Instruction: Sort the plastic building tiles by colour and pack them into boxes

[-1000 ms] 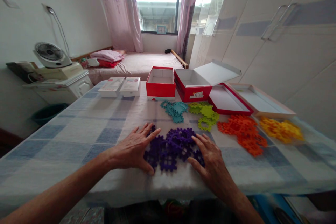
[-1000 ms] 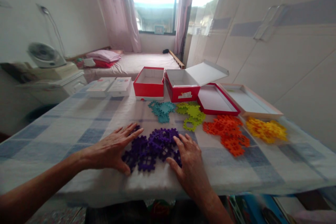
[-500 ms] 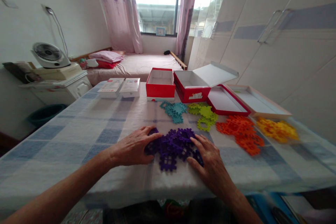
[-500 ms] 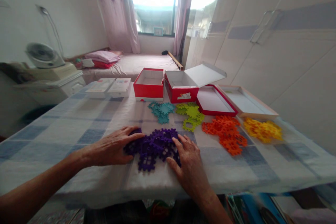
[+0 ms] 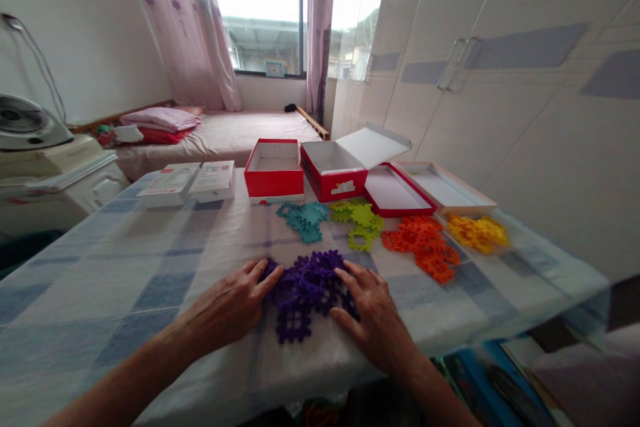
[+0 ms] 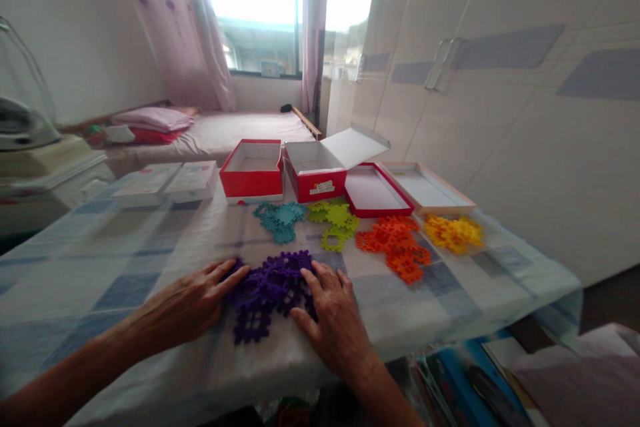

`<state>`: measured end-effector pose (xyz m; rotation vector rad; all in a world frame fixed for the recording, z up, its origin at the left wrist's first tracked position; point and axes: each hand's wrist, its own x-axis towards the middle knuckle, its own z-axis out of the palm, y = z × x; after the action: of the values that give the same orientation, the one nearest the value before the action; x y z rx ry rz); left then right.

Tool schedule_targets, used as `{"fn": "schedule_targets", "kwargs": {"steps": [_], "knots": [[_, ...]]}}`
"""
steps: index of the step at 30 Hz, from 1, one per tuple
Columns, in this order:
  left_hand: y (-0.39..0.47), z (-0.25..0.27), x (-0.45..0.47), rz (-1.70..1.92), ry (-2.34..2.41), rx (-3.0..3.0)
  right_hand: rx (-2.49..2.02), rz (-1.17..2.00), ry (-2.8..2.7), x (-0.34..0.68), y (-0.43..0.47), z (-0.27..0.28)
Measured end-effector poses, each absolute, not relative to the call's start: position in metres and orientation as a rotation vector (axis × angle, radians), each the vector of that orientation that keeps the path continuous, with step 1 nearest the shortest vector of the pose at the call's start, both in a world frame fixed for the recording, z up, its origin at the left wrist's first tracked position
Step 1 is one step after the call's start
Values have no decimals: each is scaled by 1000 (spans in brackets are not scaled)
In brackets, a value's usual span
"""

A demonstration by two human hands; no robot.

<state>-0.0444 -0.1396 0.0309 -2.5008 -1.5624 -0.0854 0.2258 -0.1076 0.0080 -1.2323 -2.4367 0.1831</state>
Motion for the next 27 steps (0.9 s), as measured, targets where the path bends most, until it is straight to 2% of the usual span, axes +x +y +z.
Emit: {"fn": "schedule_targets", "kwargs": {"steps": [17, 27], "knots": [[-141, 22, -54, -323, -1692, -2287, -1188, 165, -2423, 227, -106, 5], [-153, 35, -4, -138, -1439, -2330, -1199, 170, -2432, 226, -105, 7]]}}
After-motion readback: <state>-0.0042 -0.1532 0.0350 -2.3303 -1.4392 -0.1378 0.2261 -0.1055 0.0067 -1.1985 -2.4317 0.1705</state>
